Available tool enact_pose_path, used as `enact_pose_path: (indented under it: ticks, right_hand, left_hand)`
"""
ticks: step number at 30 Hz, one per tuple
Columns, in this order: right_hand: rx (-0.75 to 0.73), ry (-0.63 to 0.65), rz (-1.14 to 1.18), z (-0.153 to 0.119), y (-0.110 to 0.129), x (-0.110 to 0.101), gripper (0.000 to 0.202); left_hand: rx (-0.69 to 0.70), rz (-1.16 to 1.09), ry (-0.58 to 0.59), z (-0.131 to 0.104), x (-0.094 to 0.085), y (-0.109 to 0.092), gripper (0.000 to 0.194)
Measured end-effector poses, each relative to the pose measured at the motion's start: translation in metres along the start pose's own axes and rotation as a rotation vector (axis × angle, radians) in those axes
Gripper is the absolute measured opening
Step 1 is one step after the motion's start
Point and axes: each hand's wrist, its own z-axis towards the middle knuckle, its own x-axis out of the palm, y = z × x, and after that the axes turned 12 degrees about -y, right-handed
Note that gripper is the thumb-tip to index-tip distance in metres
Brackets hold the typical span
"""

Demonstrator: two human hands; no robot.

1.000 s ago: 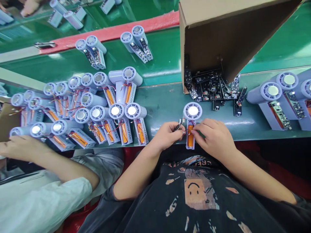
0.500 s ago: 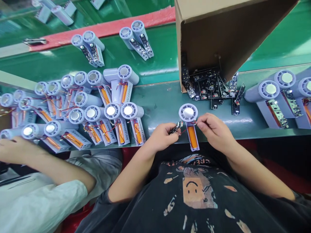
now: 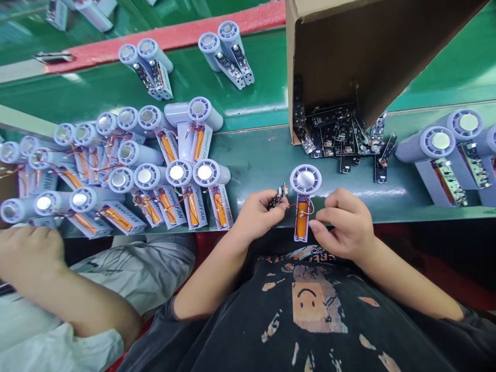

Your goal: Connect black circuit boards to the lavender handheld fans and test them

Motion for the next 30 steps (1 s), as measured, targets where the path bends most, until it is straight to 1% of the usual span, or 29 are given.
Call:
enact_pose_path:
  ticks: [2,4,5,7,11,15,19,23,26,30]
  right_hand:
    - [-0.082,-0.006,-0.087,0.005,0.005,0.002,0.013]
    - [-0.108,0.052,-0.147,0.007,0.005,0.007,0.013]
    - [-0.114,0.07,-0.163,0.007,0.004,0.01,0.013]
    - [-0.145,0.06,-0.158,0.006,0.0,0.015,0.01]
    - [-0.197,-0.028,-0.163,0.0,-0.005,0.019,0.012]
    - [-0.201,-0.066,-0.171,-0.002,-0.008,0.02,0.012]
    - [-0.184,-0.051,-0.288,-0.003,-0.008,0.019,0.011]
    - [-0.162,-0.016,-0.337,-0.005,-0.002,0.018,0.012]
    - [-0.144,-0.047,-0.34,-0.006,0.002,0.019,0.017]
    - [-0.173,-0.064,-0.303,-0.009,-0.001,0.022,0.012]
  left_hand:
    - [0.076,0.054,-0.008,-0.002,0.0,-0.003,0.012]
    - [0.099,0.055,0.011,-0.002,0.001,-0.005,0.013]
    - [0.09,0.032,0.021,-0.002,0.001,-0.005,0.014]
    - [0.044,-0.034,0.036,-0.001,0.002,-0.004,0.015]
    - [-0.013,-0.115,0.063,0.0,0.003,-0.001,0.015]
    - [0.015,-0.096,0.054,-0.001,0.004,0.0,0.012]
    - [0.026,-0.109,0.01,-0.001,0.004,0.004,0.011]
    - [-0.006,-0.139,0.031,0.0,0.005,0.005,0.013]
    - [-0.007,-0.166,0.063,0.0,0.006,0.003,0.016]
    - [0.011,-0.21,0.089,-0.002,0.006,0.008,0.018]
